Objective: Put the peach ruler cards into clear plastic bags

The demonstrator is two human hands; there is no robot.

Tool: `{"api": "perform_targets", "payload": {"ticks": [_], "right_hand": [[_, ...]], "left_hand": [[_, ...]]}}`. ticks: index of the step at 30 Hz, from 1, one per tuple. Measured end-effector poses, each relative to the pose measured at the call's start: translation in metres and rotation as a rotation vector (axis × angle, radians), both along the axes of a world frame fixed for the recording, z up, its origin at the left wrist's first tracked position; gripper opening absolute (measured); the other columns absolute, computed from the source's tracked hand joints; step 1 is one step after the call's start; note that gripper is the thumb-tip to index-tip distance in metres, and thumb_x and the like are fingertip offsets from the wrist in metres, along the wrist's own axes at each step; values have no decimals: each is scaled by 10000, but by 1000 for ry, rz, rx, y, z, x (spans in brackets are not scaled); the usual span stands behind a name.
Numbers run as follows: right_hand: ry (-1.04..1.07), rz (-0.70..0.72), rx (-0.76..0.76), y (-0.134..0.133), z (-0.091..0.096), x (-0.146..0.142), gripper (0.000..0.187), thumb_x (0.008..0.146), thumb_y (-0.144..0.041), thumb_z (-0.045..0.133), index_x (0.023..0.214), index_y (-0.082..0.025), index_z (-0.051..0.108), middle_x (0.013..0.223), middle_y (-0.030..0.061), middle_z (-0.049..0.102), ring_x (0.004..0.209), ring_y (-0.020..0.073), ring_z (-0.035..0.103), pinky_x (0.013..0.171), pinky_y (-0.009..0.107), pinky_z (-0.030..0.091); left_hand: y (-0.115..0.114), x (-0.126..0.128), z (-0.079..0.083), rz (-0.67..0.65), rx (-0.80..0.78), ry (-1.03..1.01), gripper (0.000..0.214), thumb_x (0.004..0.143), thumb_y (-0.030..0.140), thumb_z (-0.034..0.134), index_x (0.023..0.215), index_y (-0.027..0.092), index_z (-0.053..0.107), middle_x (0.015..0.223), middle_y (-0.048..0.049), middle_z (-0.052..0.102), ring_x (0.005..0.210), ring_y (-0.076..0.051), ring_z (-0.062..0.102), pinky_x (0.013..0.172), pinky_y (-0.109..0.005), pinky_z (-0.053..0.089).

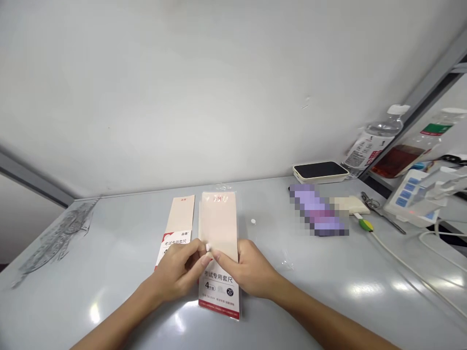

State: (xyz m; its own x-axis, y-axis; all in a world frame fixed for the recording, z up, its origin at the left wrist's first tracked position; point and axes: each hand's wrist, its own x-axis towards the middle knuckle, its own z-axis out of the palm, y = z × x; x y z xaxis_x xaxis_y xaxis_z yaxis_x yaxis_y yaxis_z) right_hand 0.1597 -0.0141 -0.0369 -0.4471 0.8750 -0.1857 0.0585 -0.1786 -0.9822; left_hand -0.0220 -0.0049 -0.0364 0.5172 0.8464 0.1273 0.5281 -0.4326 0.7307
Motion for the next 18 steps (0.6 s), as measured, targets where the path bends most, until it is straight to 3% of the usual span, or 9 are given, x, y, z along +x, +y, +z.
{"api": "perform_targets", "payload": {"ticks": [4, 8, 12, 14, 18], "right_hand": [[30, 24, 19, -1, 3, 1, 337, 811, -398, 486, 1015, -173, 632, 865, 68, 674, 833, 238, 617, 700, 341, 492], [56, 75, 39, -3, 8, 3, 321, 815, -379, 484, 1029, -177, 613, 861, 67, 664, 817, 228, 612, 687, 343, 488], [-5, 83, 55, -5, 8, 3, 275, 815, -379, 480, 906, -167, 630, 815, 55, 655, 783, 217, 609, 657, 318, 488], [-38, 81, 87, -5, 7, 3, 274, 819, -385, 471, 869, -161, 621, 808, 54, 649, 764, 210, 608, 643, 306, 486], [-113, 17, 150, -2, 3, 5, 296, 836, -408, 432, 805, -152, 578, 735, 47, 633, 686, 188, 598, 583, 286, 470]], "left_hand": [[4, 0, -2, 68, -173, -141, 248, 813, 336, 447, 622, 190, 386, 498, 53, 387, 447, -68, 309, 441, -207, 239], [8, 1, 1, 142, -389, -356, 336, 720, 370, 591, 619, 189, 327, 516, 68, 380, 461, -55, 339, 436, -186, 243], [6, 4, 8, -27, -622, -464, 250, 762, 391, 541, 817, 155, 480, 650, 2, 517, 525, -81, 463, 466, -201, 335], [5, 4, 8, -78, -655, -470, 260, 795, 392, 493, 825, 137, 533, 668, -22, 545, 545, -93, 490, 479, -212, 361], [7, 1, 4, -54, -641, -532, 251, 799, 370, 496, 771, 130, 561, 670, -28, 573, 589, -110, 526, 522, -221, 390]]}}
